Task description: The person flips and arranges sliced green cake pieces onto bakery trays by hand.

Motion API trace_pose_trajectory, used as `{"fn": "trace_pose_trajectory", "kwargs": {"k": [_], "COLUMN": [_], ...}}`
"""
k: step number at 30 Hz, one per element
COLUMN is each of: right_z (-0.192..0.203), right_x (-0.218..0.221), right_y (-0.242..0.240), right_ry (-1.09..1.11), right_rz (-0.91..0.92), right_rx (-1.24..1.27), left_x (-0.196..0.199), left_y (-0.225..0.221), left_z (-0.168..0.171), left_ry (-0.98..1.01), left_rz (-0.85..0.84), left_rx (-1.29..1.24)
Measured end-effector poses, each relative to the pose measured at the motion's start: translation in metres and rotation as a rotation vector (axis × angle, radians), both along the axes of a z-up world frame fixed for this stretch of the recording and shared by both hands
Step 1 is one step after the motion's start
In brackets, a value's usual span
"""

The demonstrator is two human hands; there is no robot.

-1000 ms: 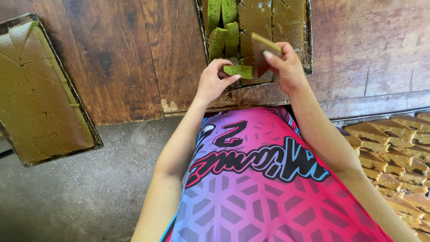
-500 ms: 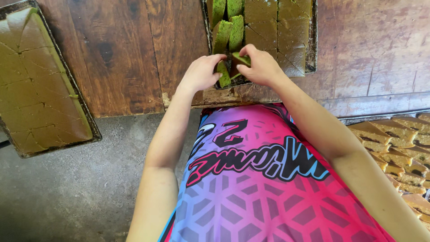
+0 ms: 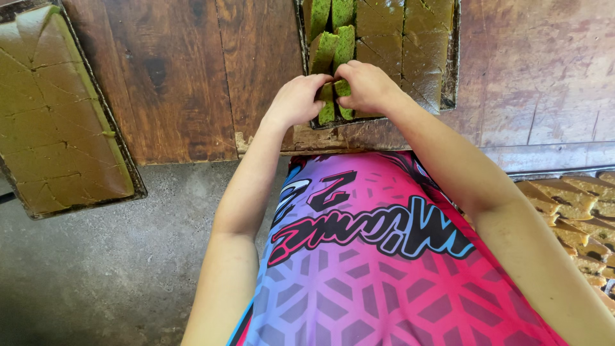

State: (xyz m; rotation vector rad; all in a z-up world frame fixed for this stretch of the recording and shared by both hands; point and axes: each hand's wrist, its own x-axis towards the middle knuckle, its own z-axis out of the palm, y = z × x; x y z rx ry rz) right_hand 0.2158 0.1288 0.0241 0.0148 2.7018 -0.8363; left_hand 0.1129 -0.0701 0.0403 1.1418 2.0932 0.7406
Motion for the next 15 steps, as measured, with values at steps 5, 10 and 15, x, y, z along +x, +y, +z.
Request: {"fn": "trace_pose_trajectory", "kwargs": {"k": [5, 10, 15], "right_z": [0.004, 0.045, 0.087], "right_x": [-0.002, 0.007, 0.019], "right_y": [-0.003, 0.001, 0.023], "right_ry": [-0.04, 0.07, -0.086], "right_rz": [-0.007, -0.067, -0.271], "right_rx": [0.012, -0.055, -0.315], "left_x": [-0.005, -0.01, -0.022], "left_y": [0.001, -0.008, -0.015], "left_z": [-0.008, -0.005, 0.032], "left_ry": [-0.036, -0.024, -0.149], "left_rz": [-0.041, -0.054, -0.006], "left_rx": [0.034, 0.076, 0.078]}}
